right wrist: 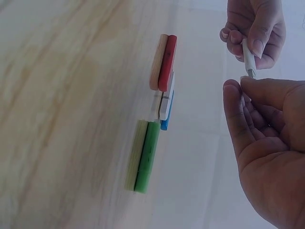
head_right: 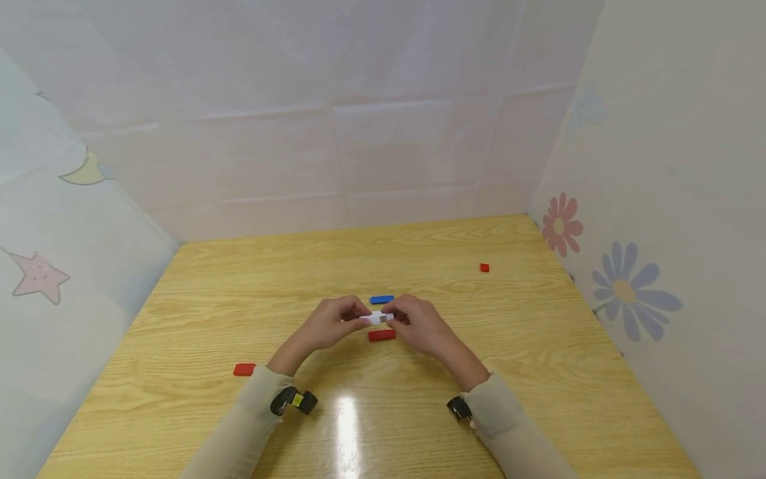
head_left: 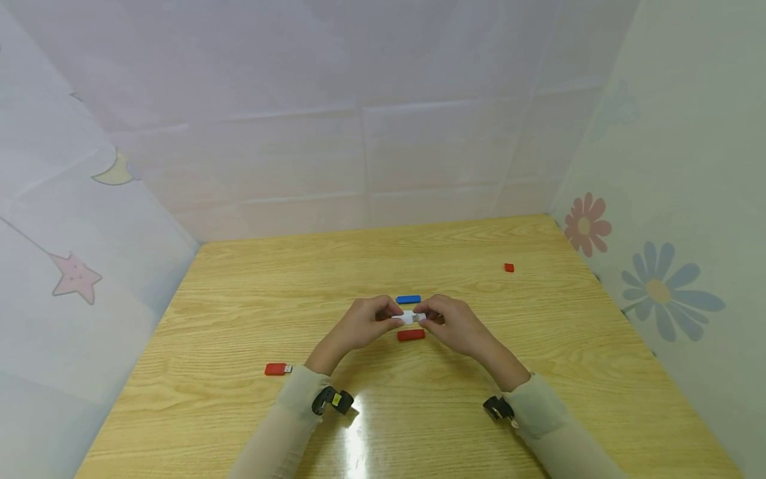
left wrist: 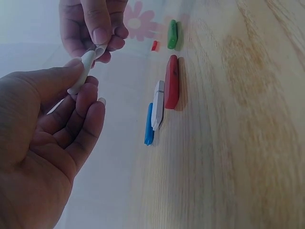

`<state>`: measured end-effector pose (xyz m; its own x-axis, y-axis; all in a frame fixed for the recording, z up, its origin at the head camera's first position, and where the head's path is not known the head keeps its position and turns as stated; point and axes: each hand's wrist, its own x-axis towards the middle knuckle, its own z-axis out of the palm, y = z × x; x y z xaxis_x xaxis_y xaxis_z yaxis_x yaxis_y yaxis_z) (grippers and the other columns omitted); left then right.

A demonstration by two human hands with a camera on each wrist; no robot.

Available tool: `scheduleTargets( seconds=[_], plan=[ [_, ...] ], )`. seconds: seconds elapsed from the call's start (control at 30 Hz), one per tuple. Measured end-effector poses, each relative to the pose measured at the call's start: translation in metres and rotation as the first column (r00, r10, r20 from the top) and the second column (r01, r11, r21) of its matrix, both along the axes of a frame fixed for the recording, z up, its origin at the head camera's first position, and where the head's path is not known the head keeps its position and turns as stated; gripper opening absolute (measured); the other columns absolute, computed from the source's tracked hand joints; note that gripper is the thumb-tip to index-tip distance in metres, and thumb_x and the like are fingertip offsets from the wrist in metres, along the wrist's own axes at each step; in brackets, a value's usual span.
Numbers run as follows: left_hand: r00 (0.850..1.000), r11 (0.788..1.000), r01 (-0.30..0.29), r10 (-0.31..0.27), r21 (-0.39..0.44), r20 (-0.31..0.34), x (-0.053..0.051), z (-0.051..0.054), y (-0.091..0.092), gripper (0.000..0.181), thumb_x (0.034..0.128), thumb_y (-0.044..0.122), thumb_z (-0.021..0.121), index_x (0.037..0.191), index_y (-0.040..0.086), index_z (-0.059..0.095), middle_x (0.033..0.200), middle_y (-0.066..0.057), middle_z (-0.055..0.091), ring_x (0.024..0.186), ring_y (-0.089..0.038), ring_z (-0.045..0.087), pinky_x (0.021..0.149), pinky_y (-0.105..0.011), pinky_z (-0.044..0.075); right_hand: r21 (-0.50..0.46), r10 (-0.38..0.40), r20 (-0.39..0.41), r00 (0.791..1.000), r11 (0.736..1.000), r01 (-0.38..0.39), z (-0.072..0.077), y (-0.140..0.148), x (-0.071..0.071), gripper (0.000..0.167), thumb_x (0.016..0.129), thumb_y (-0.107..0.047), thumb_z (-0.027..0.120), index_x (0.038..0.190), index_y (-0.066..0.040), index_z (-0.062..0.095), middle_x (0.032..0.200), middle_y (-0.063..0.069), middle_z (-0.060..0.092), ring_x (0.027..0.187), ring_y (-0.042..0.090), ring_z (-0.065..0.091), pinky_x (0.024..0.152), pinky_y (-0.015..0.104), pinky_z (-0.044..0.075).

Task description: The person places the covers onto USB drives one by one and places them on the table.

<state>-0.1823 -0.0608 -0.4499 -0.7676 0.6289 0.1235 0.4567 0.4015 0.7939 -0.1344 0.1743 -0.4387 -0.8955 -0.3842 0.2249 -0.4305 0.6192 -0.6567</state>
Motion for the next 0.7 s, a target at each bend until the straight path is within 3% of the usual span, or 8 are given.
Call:
scheduleTargets(
  seconds=[0.7],
  plan=[
    [1.0,1.0,0.001,-0.001,-0.004,0.005,-0.0001,-0.0001,-0.0005,0.011,0.0971,0.021,0.071,0.104,0.013,0.071,0.092,0.005,0.073,0.079,-0.004,0.065,0.07,-0.023,0.055,-0.033,0.014,0.0,1.0,0.999,-0.014,-0.0033,0.0019,-0.0015,0.016,0.095,-0.006,0.071,0.111,-0.009,0.071,0.103,0.002,0.069,0.087,0.012,0.064,0.078,0.029,0.058]
  ],
)
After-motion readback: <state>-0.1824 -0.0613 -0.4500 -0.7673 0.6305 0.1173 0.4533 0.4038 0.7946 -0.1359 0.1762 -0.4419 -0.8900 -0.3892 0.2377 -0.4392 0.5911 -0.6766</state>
